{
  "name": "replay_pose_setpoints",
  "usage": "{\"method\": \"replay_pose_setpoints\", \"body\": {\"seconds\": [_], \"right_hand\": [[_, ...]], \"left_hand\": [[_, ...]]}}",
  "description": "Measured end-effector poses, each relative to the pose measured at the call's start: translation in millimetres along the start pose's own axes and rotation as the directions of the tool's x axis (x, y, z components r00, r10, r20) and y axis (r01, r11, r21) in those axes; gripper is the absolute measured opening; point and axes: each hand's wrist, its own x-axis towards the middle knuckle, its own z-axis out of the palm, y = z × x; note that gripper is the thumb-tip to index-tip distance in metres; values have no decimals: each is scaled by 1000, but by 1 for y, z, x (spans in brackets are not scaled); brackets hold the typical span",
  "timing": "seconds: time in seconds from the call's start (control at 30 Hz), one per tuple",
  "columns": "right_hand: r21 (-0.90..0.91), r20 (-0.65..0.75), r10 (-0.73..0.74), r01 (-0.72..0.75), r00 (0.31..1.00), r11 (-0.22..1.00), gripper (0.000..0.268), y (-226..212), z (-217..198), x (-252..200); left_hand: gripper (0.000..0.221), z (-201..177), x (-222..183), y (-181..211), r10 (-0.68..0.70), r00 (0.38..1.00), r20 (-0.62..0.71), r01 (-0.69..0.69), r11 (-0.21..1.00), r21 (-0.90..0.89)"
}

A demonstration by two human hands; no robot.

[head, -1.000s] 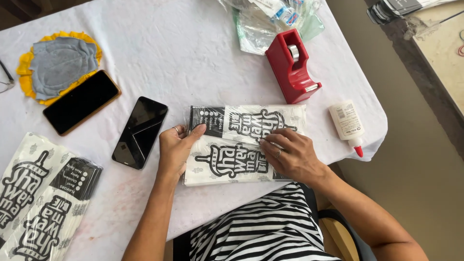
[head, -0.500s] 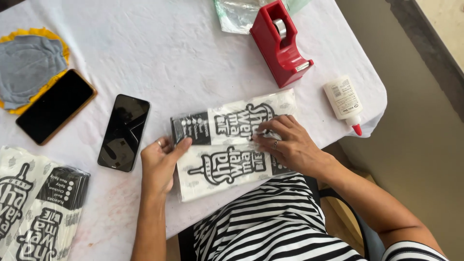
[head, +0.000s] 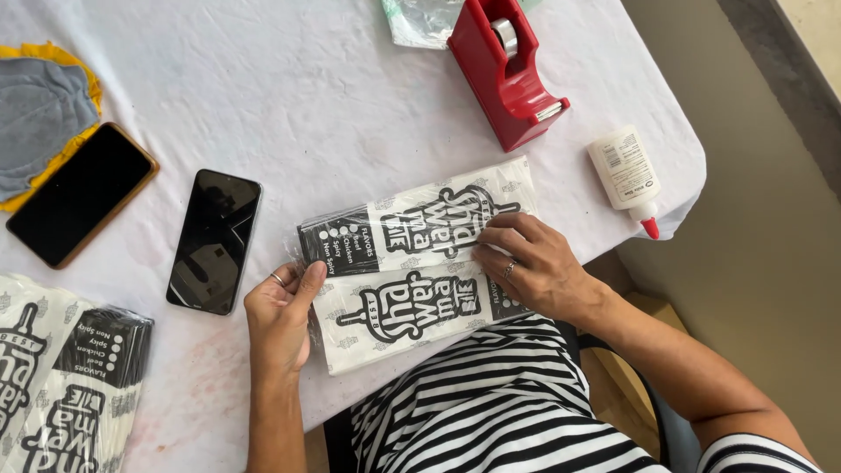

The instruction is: Packaging printed materials into plastic bags at a workstation

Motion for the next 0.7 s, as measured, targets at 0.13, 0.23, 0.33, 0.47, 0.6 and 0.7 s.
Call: {"method": "replay_pose_setpoints", "body": {"seconds": [0.13,0.23,0.33,0.47,0.6,0.7], "right_hand": [[-47,17,-45,45,999,998,8,-5,-5,4],[68,95,-125,119,988,991,17,-14,-13,21],[67,271,-109,94,957,993,16,-15,-17,30],[-3,370,-81,89,926,996,15,-11,-11,23],[-79,452,-50,95,891,992,18,-16,-7,18],[-69,494,33,1,869,998,36,-21,-8,15]], "left_hand": [[19,4,1,-5,17,999,-30,-17,1000,2],[18,13,-6,7,23,998,-52,-25,999,-32],[16,16,-7,11,43,998,-48,-44,999,-21],[15,17,-4,7,90,995,-49,-88,995,55],[15,24,-6,21,92,994,-54,-89,994,63],[18,19,-3,18,138,990,-38,-134,986,95]]}}
